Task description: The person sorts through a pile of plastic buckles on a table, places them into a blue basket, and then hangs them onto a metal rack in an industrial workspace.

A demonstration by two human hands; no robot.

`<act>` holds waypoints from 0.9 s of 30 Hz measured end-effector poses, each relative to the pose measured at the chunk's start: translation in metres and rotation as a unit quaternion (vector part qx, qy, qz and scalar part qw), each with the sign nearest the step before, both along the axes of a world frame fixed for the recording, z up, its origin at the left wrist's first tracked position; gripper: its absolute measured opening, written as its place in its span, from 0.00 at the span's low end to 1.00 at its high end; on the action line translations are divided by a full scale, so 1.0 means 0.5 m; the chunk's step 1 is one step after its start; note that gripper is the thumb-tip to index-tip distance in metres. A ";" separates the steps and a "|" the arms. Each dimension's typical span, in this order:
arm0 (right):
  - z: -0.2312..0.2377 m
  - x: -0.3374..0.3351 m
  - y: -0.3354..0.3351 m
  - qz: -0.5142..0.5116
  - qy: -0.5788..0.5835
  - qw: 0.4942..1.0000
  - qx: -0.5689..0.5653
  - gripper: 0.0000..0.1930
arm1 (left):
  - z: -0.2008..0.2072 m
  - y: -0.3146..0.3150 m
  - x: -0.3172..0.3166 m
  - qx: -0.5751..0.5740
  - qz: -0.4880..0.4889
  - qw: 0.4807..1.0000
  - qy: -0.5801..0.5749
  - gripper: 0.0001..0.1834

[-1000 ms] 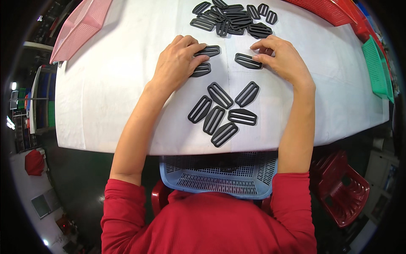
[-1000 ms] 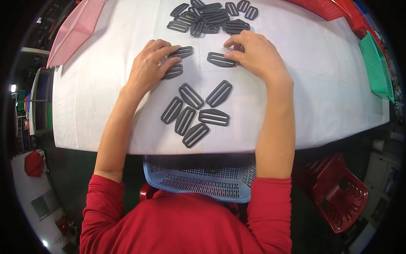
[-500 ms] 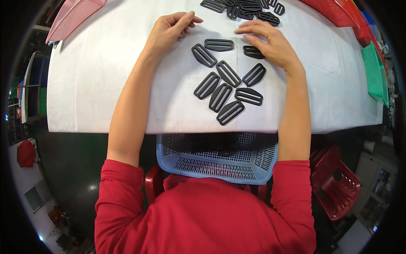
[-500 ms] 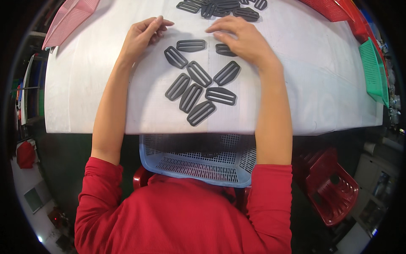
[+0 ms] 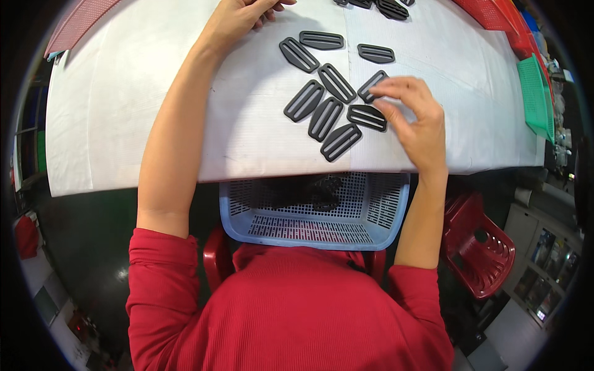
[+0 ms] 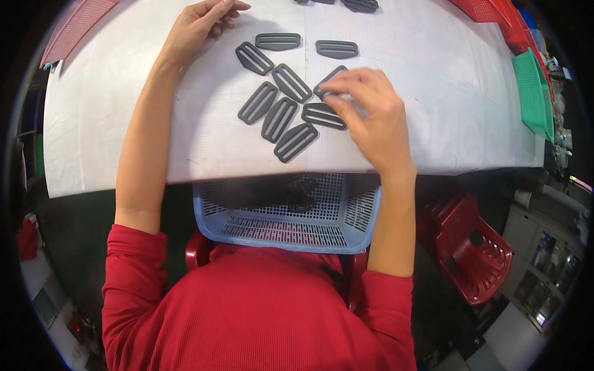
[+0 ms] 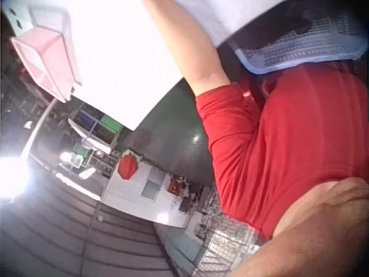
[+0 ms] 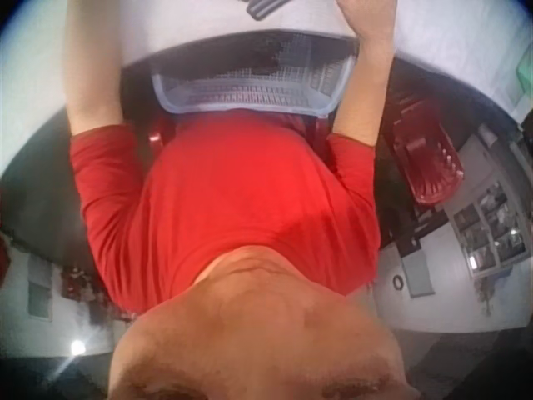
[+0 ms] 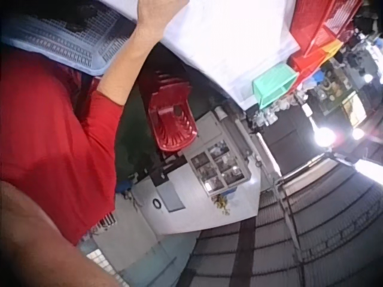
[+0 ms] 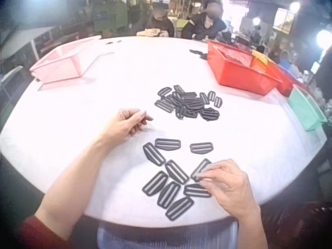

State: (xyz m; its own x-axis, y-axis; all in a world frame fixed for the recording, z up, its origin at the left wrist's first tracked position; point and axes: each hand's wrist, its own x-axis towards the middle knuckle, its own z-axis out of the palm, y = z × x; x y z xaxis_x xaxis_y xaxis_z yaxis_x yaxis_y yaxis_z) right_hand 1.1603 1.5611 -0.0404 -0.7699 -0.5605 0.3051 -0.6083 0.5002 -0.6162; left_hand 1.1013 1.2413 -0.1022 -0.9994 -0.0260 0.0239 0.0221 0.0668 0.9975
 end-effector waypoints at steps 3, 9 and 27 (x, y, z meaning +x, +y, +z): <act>-0.014 0.046 0.014 -0.038 0.025 0.998 0.037 0.14 | 0.003 0.004 0.003 -0.007 0.000 1.000 0.011 0.18; -0.026 0.071 0.022 -0.078 0.149 0.981 0.092 0.07 | -0.001 0.003 0.004 -0.008 0.007 1.000 0.009 0.17; -0.079 -0.057 -0.079 -0.048 0.056 0.991 0.110 0.38 | 0.013 0.010 0.010 -0.055 -0.001 0.998 -0.008 0.18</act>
